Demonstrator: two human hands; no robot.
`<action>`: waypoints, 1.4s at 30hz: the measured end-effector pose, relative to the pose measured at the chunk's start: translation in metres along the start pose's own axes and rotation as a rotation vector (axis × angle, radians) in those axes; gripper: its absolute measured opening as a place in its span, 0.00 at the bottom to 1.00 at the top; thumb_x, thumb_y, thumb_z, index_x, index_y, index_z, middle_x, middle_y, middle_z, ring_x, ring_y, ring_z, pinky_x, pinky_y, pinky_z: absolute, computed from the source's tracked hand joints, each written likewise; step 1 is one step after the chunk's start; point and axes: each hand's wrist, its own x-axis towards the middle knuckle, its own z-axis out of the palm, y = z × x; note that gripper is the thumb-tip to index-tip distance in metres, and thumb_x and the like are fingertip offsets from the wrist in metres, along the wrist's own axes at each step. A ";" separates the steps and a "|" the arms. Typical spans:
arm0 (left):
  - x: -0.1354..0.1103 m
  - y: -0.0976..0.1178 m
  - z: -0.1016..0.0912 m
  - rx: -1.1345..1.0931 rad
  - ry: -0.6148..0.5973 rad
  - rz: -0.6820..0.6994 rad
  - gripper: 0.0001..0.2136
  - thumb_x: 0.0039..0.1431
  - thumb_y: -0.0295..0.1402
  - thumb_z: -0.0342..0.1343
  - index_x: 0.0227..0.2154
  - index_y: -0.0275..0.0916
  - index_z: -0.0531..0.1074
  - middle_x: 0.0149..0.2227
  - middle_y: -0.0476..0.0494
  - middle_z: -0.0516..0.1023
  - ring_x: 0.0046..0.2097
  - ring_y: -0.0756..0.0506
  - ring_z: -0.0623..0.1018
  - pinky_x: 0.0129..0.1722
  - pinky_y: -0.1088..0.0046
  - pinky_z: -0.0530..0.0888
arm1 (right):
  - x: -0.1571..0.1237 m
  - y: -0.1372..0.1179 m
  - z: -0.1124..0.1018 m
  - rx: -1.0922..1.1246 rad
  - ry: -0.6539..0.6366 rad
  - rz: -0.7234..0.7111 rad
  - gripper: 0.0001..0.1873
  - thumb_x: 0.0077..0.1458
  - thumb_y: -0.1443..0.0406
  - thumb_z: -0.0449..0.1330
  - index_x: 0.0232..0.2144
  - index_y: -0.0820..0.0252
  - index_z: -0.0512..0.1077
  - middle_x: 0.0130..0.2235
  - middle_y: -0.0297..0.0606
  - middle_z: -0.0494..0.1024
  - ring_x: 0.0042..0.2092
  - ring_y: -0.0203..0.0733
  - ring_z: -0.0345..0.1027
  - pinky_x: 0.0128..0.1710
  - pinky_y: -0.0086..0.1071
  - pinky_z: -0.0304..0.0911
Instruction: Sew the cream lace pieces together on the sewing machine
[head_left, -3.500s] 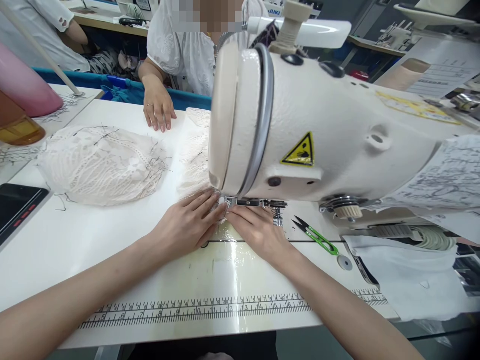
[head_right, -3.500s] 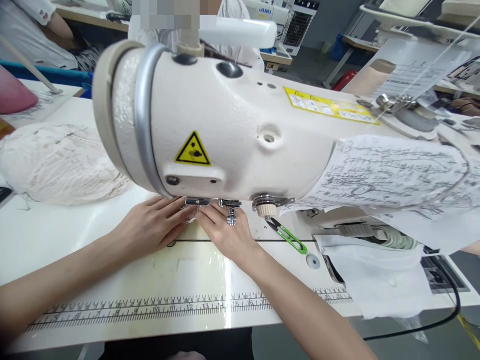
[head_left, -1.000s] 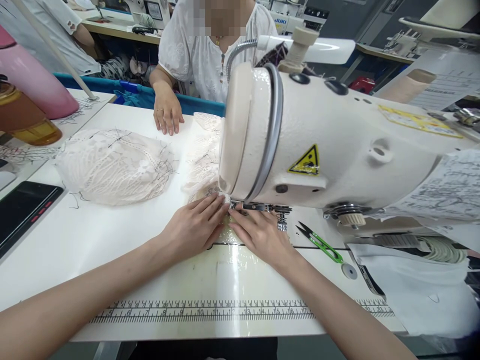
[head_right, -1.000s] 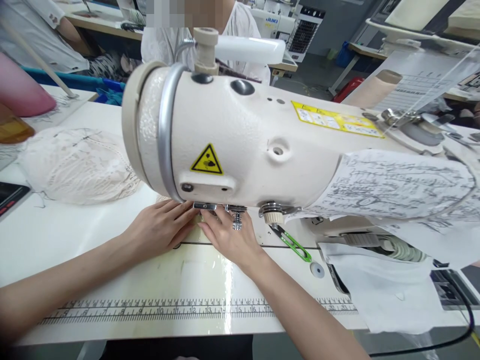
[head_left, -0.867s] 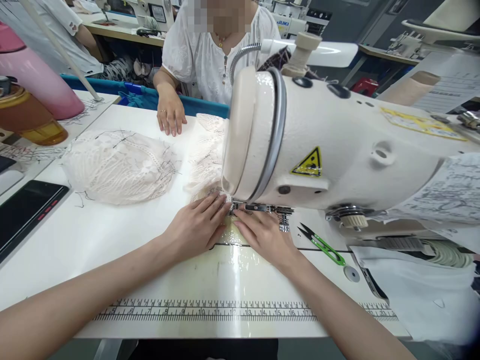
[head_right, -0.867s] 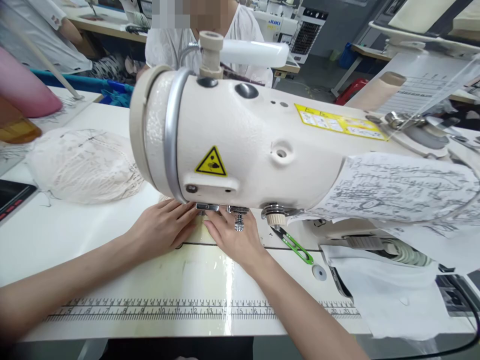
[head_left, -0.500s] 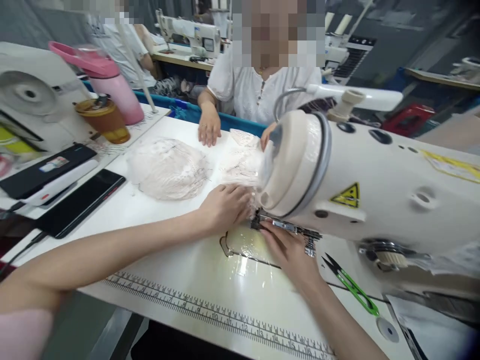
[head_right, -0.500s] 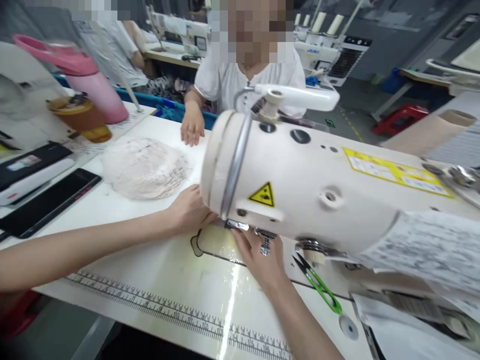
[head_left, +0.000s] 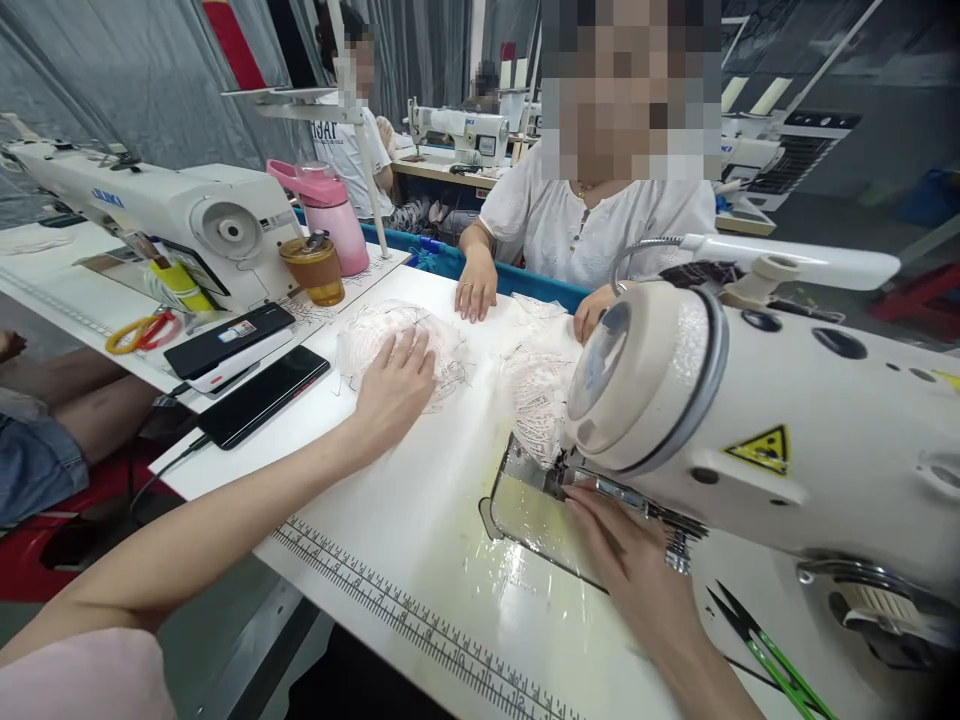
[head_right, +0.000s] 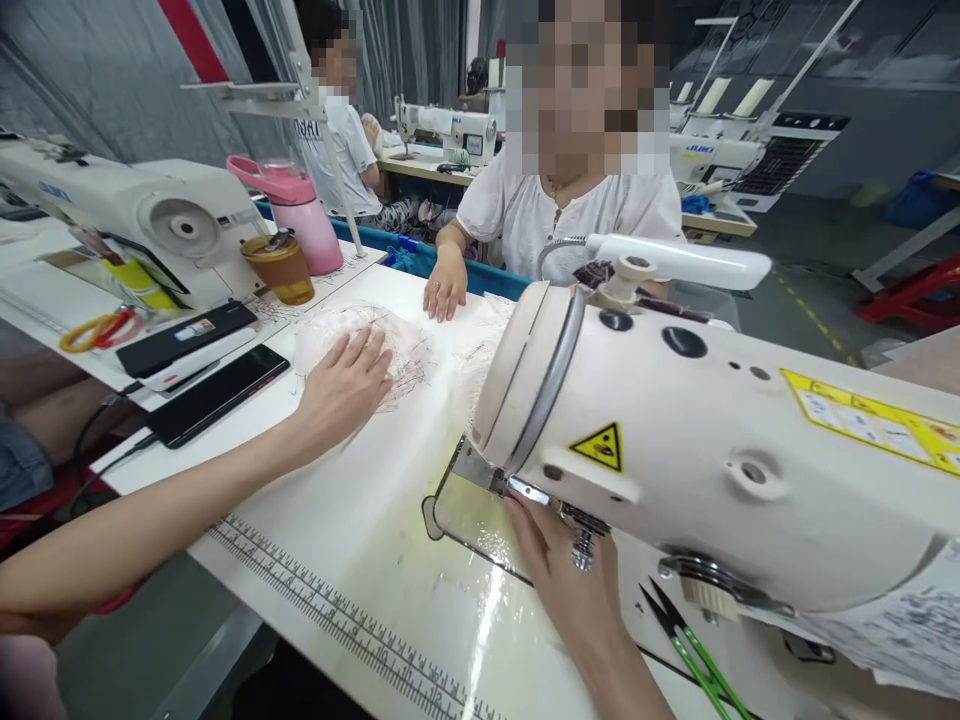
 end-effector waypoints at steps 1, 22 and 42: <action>-0.004 -0.007 -0.003 -0.023 0.005 0.019 0.16 0.64 0.26 0.48 0.52 0.29 0.71 0.58 0.28 0.69 0.64 0.34 0.63 0.61 0.45 0.63 | -0.001 0.000 0.001 0.003 0.000 -0.001 0.16 0.63 0.58 0.53 0.49 0.49 0.74 0.45 0.38 0.81 0.43 0.46 0.77 0.44 0.39 0.73; -0.042 0.111 -0.043 -0.498 -0.238 0.613 0.13 0.66 0.32 0.49 0.48 0.33 0.73 0.51 0.38 0.77 0.54 0.39 0.75 0.52 0.60 0.74 | 0.003 -0.020 -0.013 -0.073 -0.032 -0.214 0.19 0.59 0.75 0.49 0.43 0.55 0.76 0.46 0.31 0.80 0.47 0.37 0.72 0.41 0.33 0.63; -0.017 0.101 0.004 -0.341 -0.251 0.681 0.19 0.68 0.27 0.40 0.58 0.28 0.64 0.60 0.35 0.68 0.61 0.38 0.68 0.65 0.46 0.54 | 0.006 -0.019 -0.010 -0.155 -0.123 -0.022 0.18 0.60 0.71 0.54 0.45 0.47 0.77 0.48 0.32 0.79 0.48 0.41 0.71 0.49 0.38 0.65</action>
